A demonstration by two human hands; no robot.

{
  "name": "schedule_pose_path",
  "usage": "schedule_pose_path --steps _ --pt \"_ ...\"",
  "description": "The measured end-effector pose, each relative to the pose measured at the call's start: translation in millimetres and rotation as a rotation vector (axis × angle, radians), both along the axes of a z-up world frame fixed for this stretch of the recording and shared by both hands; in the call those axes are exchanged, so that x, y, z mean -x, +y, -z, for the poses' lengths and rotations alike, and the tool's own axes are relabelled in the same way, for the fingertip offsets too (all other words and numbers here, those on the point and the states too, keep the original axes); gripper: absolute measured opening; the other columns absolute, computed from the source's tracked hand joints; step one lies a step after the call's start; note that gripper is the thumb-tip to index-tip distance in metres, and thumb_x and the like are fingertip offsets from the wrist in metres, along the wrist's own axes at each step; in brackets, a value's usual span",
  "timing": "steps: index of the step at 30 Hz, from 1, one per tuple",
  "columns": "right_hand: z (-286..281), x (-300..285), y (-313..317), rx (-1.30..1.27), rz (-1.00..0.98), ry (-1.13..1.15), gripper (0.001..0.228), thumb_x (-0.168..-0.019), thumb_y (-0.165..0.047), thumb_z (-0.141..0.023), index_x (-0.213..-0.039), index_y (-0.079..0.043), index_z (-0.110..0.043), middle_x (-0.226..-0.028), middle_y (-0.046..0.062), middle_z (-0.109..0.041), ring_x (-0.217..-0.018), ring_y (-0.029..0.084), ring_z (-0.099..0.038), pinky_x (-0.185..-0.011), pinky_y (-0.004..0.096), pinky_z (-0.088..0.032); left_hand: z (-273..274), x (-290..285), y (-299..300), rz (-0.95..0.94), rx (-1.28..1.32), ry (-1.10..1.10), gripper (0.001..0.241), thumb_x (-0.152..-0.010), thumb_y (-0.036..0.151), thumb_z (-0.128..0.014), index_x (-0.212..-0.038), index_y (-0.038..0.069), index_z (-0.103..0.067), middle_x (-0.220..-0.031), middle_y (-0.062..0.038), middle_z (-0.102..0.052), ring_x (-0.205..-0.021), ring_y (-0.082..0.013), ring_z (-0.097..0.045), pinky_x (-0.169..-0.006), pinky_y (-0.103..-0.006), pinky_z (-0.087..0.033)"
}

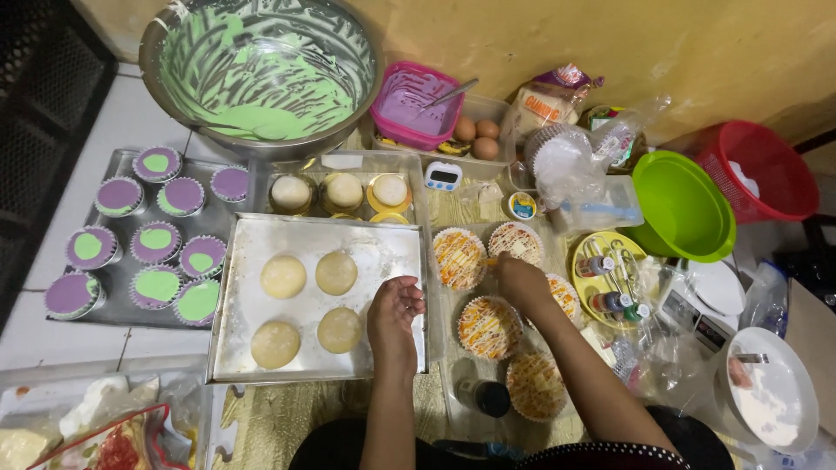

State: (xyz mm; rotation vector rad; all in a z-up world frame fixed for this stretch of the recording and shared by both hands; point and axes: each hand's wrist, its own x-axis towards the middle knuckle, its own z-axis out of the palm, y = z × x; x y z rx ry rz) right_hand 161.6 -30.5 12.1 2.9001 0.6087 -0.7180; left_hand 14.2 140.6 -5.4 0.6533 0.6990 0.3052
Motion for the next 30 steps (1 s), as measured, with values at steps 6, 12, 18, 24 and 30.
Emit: schedule_pose_path --steps 6,12,18,24,30 --pt "7.7 31.1 0.5 -0.002 -0.078 0.073 0.033 -0.099 -0.013 -0.038 -0.122 0.001 -0.056 -0.102 0.024 -0.075 -0.101 0.043 -0.075 -0.086 0.059 -0.057 2.3 0.5 -0.9 -0.002 -0.004 -0.009 0.035 -0.102 0.029 -0.048 -0.105 0.0 -0.068 -0.081 -0.012 -0.062 -0.073 -0.0193 -0.06 -0.072 -0.0304 -0.051" --pt "31.2 33.0 -9.3 0.046 -0.096 0.091 0.029 -0.099 -0.017 -0.04 -0.114 -0.002 -0.059 -0.098 0.021 -0.075 -0.098 0.042 -0.075 -0.084 0.055 -0.059 -2.5 1.8 -1.2 -0.011 -0.011 -0.016 0.036 -0.101 0.03 -0.049 -0.105 0.0 -0.068 -0.08 -0.011 -0.061 -0.073 -0.0188 -0.06 -0.071 -0.0297 -0.05" --pt "1.6 20.8 -2.9 0.022 -0.012 0.047 0.028 -0.1 -0.02 -0.043 -0.114 -0.002 -0.058 -0.1 0.023 -0.074 -0.098 0.043 -0.075 -0.085 0.057 -0.058 5.4 -1.1 -2.4 -0.003 -0.024 -0.01 0.037 -0.102 0.03 -0.048 -0.106 -0.001 -0.067 -0.081 -0.012 -0.061 -0.074 -0.0203 -0.06 -0.071 -0.0313 -0.05" --pt "34.2 0.9 -37.5 -0.365 0.213 0.12 0.041 -0.102 -0.03 -0.052 -0.123 0.005 -0.058 -0.096 0.034 -0.07 -0.1 0.055 -0.069 -0.082 0.062 -0.055 0.2 -0.9 -0.4 0.011 -0.026 0.014 0.035 -0.102 0.027 -0.046 -0.105 -0.001 -0.067 -0.082 -0.012 -0.06 -0.075 -0.0203 -0.058 -0.073 -0.0316 -0.049" --pt "-61.2 15.3 -48.5 -1.001 0.872 0.327 0.042 -0.102 -0.027 -0.058 -0.123 0.009 -0.065 -0.071 0.003 -0.046 -0.056 0.013 -0.048 -0.044 0.021 -0.039 6.3 -3.7 -3.3 0.022 -0.045 0.029 0.033 -0.102 0.027 -0.047 -0.105 0.001 -0.067 -0.081 -0.01 -0.06 -0.074 -0.0195 -0.058 -0.072 -0.0314 -0.049"
